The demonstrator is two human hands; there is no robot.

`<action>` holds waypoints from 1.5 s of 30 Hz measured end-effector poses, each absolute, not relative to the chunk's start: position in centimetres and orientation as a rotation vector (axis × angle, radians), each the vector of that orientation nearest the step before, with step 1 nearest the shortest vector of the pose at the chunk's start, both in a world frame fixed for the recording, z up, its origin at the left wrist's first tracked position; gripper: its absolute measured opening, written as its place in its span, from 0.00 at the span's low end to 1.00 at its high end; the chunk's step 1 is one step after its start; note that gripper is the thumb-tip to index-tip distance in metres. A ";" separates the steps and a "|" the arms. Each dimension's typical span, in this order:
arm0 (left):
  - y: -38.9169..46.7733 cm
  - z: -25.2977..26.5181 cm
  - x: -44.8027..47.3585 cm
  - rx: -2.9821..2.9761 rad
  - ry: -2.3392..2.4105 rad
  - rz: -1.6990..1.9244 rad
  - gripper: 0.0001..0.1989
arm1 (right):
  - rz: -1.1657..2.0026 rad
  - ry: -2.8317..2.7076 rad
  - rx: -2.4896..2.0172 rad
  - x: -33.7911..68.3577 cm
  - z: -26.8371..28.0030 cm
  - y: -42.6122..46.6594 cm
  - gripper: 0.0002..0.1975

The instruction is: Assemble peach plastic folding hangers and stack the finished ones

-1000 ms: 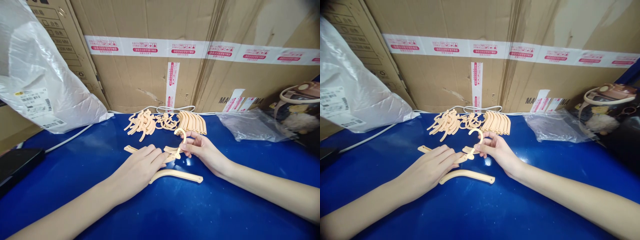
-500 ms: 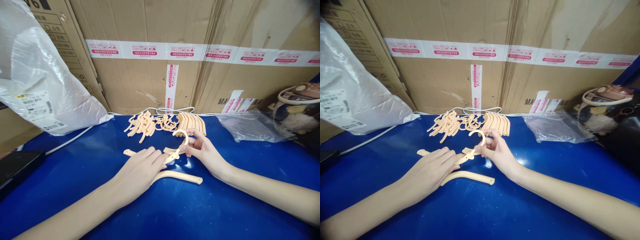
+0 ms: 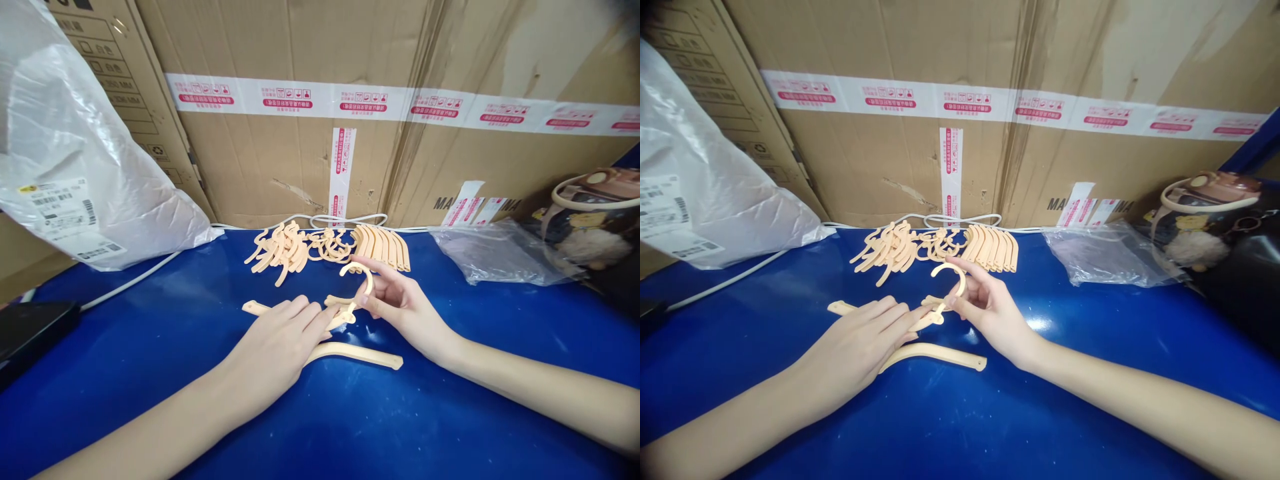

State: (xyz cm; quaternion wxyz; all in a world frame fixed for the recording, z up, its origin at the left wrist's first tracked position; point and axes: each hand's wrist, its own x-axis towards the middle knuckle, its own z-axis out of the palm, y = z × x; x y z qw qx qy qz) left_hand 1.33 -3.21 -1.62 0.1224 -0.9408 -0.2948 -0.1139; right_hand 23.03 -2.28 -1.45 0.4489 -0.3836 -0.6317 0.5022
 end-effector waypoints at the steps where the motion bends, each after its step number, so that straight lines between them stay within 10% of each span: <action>1: -3.2 -1.6 1.3 -2.760 -0.877 -0.332 0.14 | 1.222 -1.573 -0.950 23.0 -1.4 -2.4 0.25; 12: -3.4 1.3 2.3 -3.161 -1.709 -0.744 0.10 | 1.102 -1.617 -1.002 23.1 -1.3 -3.2 0.21; 25: -0.6 0.9 2.7 -3.187 -2.420 -1.741 0.16 | -0.133 -2.764 -0.739 22.6 -1.1 -4.6 0.16; 45: -1.6 1.1 2.1 -3.200 -2.801 -1.728 0.16 | 0.352 -2.431 -1.020 23.5 -1.5 -3.8 0.23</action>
